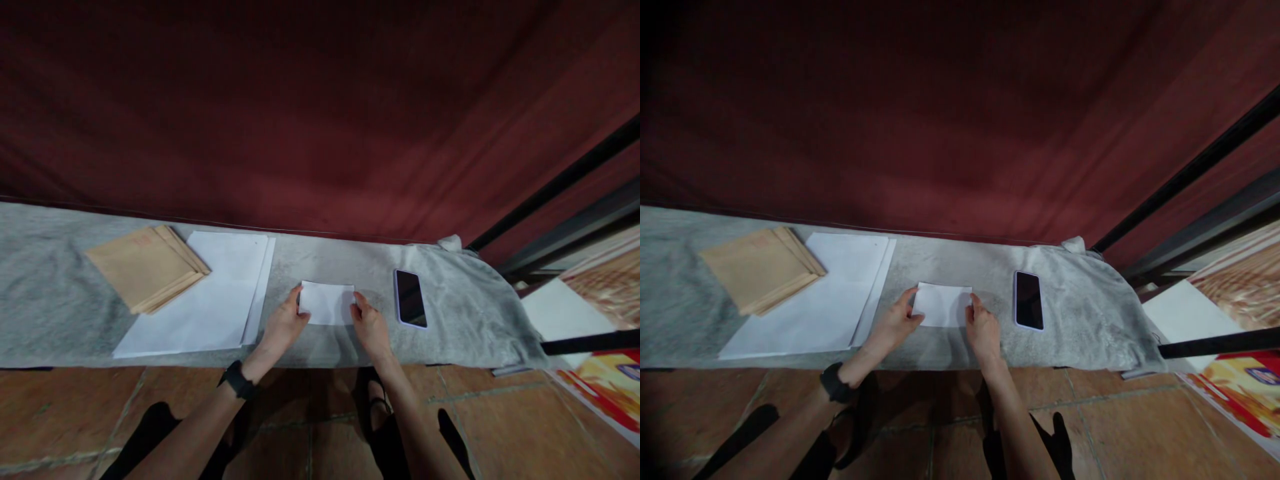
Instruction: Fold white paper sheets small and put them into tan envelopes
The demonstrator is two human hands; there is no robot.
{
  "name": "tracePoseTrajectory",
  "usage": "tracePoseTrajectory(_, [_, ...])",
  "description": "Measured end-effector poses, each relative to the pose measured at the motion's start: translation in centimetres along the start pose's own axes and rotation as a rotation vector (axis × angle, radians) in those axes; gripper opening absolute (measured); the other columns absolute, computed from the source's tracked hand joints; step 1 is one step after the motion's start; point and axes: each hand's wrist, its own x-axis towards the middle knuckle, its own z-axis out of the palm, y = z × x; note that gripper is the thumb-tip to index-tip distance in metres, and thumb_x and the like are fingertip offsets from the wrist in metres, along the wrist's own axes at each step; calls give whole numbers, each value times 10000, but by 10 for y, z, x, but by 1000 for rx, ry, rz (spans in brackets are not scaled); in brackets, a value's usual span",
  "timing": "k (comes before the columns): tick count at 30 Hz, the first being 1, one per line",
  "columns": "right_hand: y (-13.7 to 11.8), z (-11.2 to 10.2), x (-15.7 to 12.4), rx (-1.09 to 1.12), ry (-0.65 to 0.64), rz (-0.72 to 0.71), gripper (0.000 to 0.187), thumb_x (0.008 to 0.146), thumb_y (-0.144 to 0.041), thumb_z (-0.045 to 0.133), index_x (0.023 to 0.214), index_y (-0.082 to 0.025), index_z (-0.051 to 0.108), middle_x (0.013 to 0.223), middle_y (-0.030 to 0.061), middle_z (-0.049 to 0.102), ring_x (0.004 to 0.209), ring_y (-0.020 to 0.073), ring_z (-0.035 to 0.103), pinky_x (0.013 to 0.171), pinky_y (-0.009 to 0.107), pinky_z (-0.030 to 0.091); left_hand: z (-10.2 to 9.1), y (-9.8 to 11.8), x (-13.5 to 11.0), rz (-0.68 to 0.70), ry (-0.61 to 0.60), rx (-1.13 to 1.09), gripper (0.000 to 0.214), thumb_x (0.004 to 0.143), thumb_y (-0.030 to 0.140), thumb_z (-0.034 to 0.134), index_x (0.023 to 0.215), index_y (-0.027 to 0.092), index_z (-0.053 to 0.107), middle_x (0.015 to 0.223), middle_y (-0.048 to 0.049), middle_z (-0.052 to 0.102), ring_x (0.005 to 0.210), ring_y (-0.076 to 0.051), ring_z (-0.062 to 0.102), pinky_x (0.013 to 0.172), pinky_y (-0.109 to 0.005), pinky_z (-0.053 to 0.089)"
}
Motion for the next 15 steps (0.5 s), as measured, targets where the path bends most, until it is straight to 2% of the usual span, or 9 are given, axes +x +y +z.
tracePoseTrajectory(5, [-5,-2,-2,-73,-16,-23,396,1029,-221,421,1383,-166,590,1163,113,761,994,235,746,858,298,528,-10,14,-4,-36,-68,130,562,865,217,598,1418,182,508,876,-23,711,781,-192,678,677,-276,456])
tracePoseTrajectory(9, [-7,-3,-3,-108,-7,-38,382,1038,-223,409,1366,-172,600,1161,107,761,975,230,749,841,302,532,-13,21,-10,-40,-107,312,510,909,263,596,1413,214,532,935,-54,745,849,-224,710,732,-301,485])
tracePoseTrajectory(12, [-7,-3,-3,-123,-6,-47,374,1037,-213,415,1359,-172,600,1169,111,757,973,219,748,837,290,531,-12,22,-16,-6,-62,441,475,939,322,585,1404,233,547,978,-82,759,882,-261,726,752,-340,510])
tracePoseTrajectory(15, [-8,-2,-4,-158,-11,-49,369,1033,-207,427,1359,-181,597,1147,115,761,946,218,752,810,286,534,-8,25,-21,85,54,537,349,955,290,550,1280,197,636,1017,-109,753,935,-281,718,820,-384,528])
